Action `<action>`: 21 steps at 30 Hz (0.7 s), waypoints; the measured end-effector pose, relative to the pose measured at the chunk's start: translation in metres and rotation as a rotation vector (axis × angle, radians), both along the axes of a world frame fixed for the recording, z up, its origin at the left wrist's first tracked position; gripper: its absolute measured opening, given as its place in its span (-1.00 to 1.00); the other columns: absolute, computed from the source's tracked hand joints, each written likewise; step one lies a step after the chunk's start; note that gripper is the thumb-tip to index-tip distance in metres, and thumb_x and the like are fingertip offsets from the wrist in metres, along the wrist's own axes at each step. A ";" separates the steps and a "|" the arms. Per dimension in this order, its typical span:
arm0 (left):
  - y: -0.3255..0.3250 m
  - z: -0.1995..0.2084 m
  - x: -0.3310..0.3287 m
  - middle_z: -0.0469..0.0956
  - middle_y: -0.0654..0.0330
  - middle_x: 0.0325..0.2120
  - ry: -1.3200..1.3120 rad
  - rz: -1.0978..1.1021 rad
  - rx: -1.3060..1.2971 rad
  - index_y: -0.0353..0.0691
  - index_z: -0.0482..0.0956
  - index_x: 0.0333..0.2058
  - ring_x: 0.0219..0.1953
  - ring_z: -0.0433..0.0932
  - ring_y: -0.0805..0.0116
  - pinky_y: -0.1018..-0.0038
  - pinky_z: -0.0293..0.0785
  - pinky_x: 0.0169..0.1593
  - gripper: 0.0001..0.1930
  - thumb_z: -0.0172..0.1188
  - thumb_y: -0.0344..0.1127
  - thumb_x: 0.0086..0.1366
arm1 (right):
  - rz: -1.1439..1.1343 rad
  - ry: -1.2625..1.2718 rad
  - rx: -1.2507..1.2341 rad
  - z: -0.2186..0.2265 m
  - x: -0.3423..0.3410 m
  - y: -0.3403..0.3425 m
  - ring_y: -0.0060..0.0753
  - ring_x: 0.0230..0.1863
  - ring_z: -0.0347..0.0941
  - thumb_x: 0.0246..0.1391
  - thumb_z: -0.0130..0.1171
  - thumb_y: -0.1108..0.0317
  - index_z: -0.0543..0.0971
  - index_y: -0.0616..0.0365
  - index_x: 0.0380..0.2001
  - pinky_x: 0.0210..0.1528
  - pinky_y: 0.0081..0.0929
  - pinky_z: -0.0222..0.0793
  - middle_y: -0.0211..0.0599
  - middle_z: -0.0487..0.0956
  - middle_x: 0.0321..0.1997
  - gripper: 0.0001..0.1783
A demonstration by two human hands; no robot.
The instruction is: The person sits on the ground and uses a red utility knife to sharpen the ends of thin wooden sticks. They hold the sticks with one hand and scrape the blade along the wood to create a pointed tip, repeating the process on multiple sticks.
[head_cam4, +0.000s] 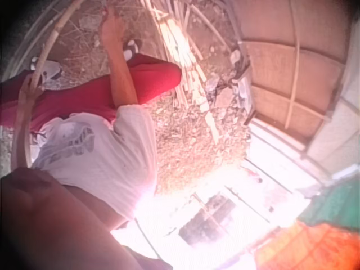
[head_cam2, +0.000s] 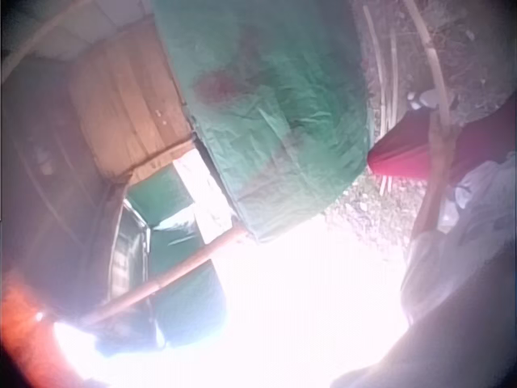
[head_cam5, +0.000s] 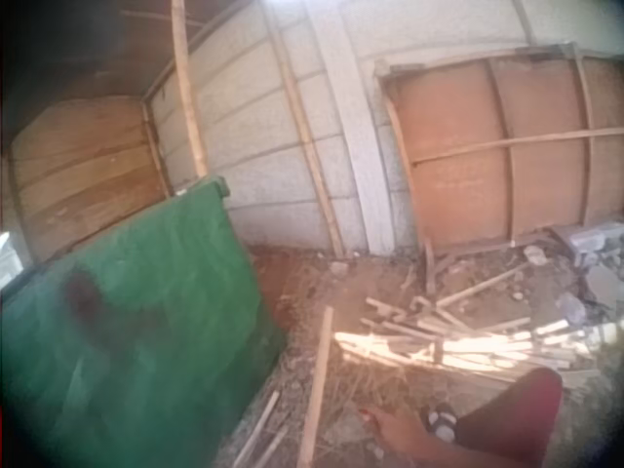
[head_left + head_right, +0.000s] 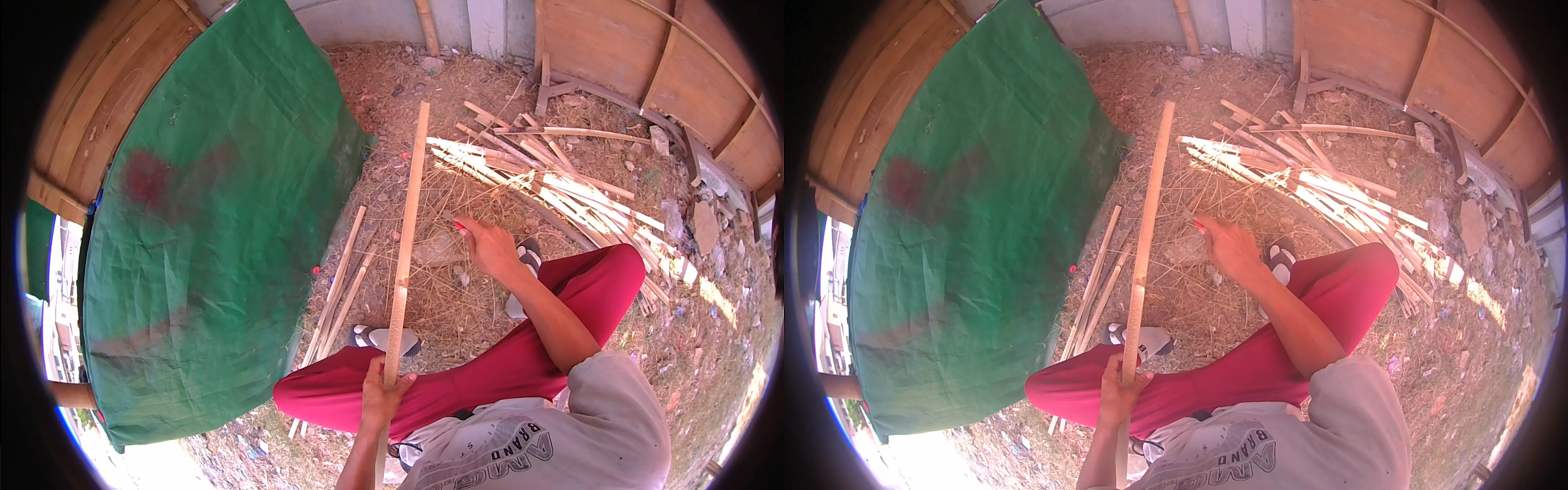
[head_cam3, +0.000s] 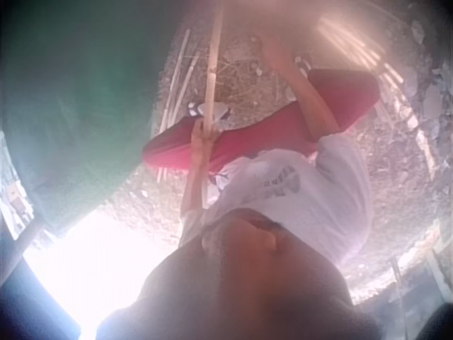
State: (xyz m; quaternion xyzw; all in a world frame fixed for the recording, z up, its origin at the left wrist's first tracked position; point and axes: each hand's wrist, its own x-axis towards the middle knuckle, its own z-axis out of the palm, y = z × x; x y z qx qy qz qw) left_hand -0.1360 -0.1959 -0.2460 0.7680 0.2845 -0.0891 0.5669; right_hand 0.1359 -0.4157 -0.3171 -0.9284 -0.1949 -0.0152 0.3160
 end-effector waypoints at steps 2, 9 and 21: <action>0.000 0.001 0.000 0.52 0.30 -0.28 -0.003 -0.001 0.005 -0.27 0.46 -0.06 -0.27 0.47 0.56 0.57 0.46 -0.17 -0.59 0.45 -0.44 0.17 | 0.005 -0.005 0.005 0.001 -0.001 0.001 0.18 -0.35 0.59 0.36 -0.01 0.18 0.26 -0.30 0.37 -0.30 0.03 0.48 0.06 0.64 -0.26 -0.47; 0.004 -0.021 -0.009 0.54 0.26 -0.52 -0.104 -0.044 0.087 -0.21 0.44 -0.04 -0.52 0.42 0.55 0.55 0.40 -0.41 -0.54 0.47 -0.27 0.18 | -0.221 0.429 0.249 0.010 0.005 0.005 -0.09 -0.48 0.55 0.39 -0.07 0.11 0.41 0.09 0.27 -0.38 -0.16 0.43 -0.07 0.60 -0.45 -0.51; -0.005 -0.023 0.011 0.62 0.10 -0.46 0.013 -0.208 0.287 -0.21 0.54 -0.04 -0.40 0.62 0.16 0.28 0.51 -0.23 -0.66 0.32 -0.18 0.29 | 0.091 0.154 0.353 0.028 -0.041 0.018 -0.17 -0.58 0.55 0.26 0.16 0.06 0.72 0.11 -0.15 -0.47 -0.31 0.44 -0.09 0.63 -0.51 -0.63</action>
